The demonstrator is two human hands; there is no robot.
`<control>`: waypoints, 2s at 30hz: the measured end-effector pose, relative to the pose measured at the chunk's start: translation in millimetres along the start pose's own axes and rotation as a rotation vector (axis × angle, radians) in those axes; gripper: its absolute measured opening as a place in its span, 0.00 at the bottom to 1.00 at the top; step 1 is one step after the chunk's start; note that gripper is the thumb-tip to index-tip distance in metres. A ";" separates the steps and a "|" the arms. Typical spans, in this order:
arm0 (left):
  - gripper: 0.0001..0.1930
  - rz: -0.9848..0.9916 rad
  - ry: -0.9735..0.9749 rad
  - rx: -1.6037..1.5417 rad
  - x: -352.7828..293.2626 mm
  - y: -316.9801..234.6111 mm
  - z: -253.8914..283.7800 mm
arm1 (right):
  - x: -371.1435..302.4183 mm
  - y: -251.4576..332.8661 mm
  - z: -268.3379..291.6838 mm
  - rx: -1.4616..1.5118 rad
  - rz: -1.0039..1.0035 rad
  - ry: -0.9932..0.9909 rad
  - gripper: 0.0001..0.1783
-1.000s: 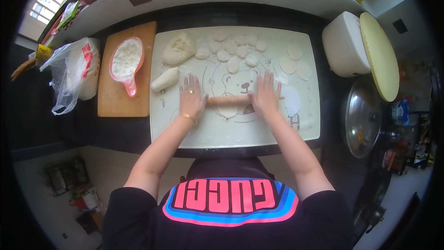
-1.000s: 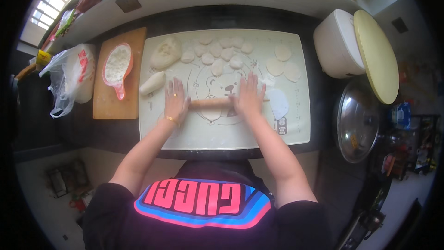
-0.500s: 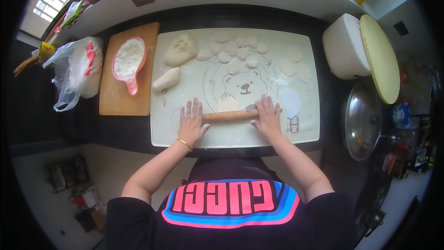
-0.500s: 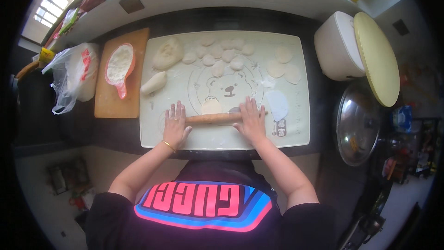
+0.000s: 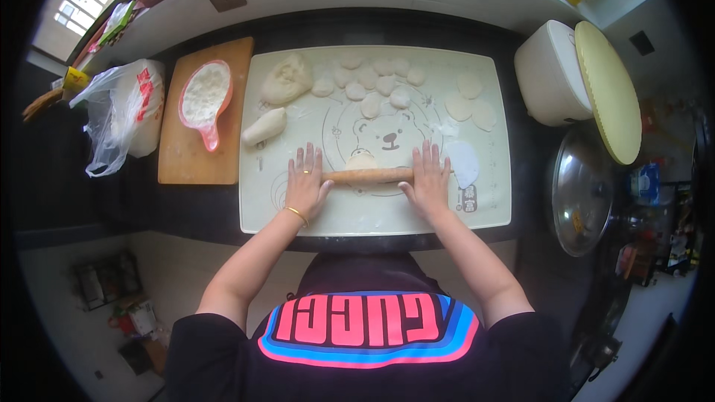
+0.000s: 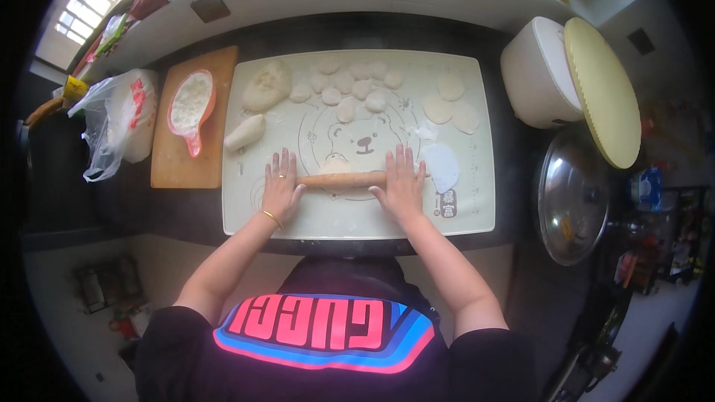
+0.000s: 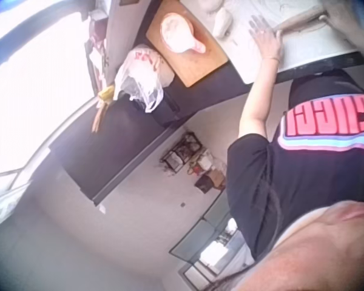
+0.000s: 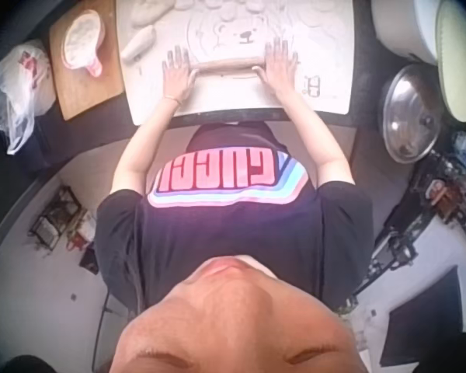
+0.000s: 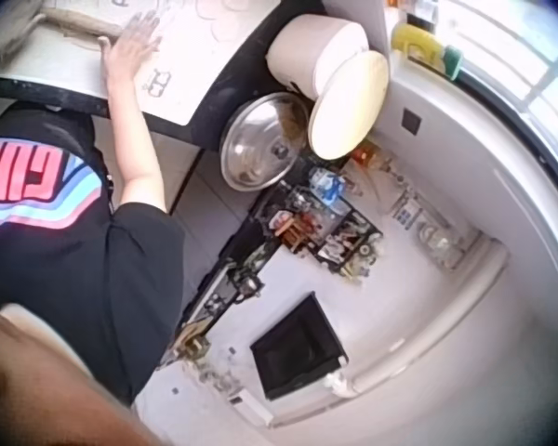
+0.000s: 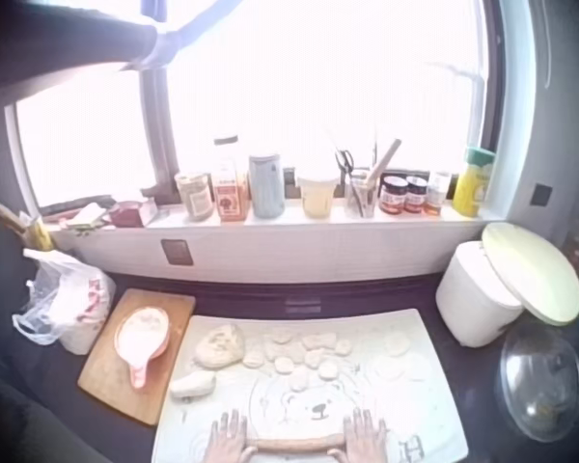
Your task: The person flattens small dough balls into thin circular discs using a wooden rolling pin on a floured mat. They repeatedly pick up dough pieces, roll them out, and place the finished wrappers on the mat.
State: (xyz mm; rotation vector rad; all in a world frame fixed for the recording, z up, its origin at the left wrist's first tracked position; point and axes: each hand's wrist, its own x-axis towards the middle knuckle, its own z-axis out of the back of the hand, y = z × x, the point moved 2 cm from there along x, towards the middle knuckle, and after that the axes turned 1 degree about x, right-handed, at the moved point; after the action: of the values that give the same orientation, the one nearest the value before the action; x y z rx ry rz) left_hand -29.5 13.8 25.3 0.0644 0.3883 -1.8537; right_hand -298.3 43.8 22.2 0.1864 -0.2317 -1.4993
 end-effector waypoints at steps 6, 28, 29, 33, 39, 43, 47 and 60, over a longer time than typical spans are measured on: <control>0.37 0.058 -0.233 -0.076 40.6 20.1 -7.0 | 44.1 25.8 14.9 -0.029 0.001 0.017 0.39; 0.24 -0.123 -0.018 -0.454 66.1 -36.9 1.8 | -76.1 37.1 -2.9 0.161 0.158 -0.237 0.25; 0.25 -0.081 0.036 -0.452 63.0 -41.0 4.2 | -79.8 36.6 -1.0 0.157 0.166 -0.229 0.25; 0.28 0.101 0.224 -0.389 21.7 -46.3 19.6 | -98.0 32.2 4.7 0.171 0.172 -0.202 0.24; 0.33 -0.191 -0.167 -0.083 -25.1 -13.1 -4.7 | -93.6 21.2 -4.2 0.146 0.089 -0.233 0.23; 0.34 -0.186 -0.252 0.013 29.6 -21.2 3.7 | -51.8 13.3 -8.0 0.018 -0.047 -0.263 0.28; 0.34 -0.134 -0.273 -0.022 69.7 -25.7 6.6 | -16.4 11.6 0.7 -0.094 -0.112 -0.257 0.32; 0.27 -0.202 0.009 -0.428 41.3 -55.7 2.9 | -107.4 23.9 2.5 0.129 0.155 -0.269 0.24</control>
State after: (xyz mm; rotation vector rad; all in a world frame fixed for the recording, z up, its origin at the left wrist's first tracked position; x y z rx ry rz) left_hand -94.4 -10.3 31.1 -0.2664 0.8138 -1.9293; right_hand -281.9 152.5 27.0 0.0667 -0.5480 -1.3537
